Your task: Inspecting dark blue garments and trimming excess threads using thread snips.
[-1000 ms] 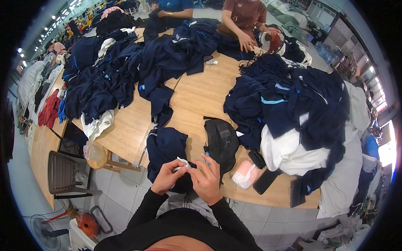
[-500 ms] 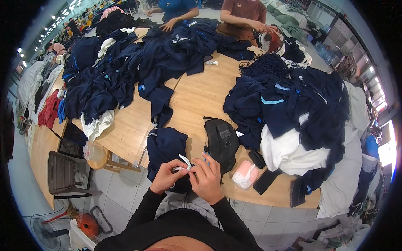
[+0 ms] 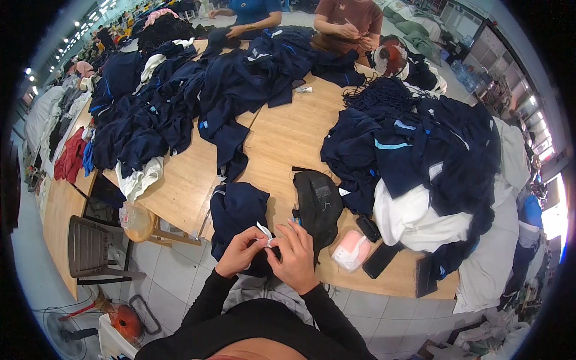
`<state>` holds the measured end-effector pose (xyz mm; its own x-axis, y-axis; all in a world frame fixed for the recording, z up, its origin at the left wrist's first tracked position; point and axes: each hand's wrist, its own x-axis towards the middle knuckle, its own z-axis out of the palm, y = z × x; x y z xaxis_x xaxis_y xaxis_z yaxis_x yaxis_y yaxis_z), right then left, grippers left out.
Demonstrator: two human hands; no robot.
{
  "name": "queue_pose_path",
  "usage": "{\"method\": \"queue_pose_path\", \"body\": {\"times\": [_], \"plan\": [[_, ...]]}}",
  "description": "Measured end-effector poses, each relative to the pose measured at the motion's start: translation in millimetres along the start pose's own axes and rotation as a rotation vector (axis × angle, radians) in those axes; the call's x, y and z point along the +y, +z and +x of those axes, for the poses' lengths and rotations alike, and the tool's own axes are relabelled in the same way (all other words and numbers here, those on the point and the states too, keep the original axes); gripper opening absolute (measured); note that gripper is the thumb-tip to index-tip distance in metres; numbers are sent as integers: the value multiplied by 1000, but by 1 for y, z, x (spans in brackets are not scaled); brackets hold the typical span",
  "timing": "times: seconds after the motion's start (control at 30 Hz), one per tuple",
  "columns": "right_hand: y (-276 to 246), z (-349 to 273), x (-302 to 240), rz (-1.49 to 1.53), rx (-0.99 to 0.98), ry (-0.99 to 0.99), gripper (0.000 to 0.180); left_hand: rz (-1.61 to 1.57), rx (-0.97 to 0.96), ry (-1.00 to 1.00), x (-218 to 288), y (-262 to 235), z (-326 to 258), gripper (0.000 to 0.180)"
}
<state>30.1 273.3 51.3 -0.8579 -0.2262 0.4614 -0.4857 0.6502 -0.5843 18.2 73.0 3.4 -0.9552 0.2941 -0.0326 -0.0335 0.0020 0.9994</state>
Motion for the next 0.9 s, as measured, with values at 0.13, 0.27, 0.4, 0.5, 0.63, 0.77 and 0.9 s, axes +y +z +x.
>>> {"method": "queue_pose_path", "body": {"times": [0.13,0.27,0.4,0.5,0.63,0.77,0.9], "plan": [[2,-2,-2,24,35,19,23,8,-24,-23,2,-2,1,15],[-1,0,-2,20,48,2,21,11,-46,-59,2,-4,0,16],[-5,-1,3,-21,29,-22,19,-12,-62,-88,16,-4,2,14],[-7,-2,4,-41,36,-47,17,-12,-62,-27,20,-5,2,13],[-4,0,0,-33,42,-35,14,76,51,0,18,-4,1,12],[-2,-1,-2,-11,1,14,14,158,186,71,25,-1,2,9],[-1,-4,0,-22,-36,20,14,278,324,131,33,-6,2,9]]}}
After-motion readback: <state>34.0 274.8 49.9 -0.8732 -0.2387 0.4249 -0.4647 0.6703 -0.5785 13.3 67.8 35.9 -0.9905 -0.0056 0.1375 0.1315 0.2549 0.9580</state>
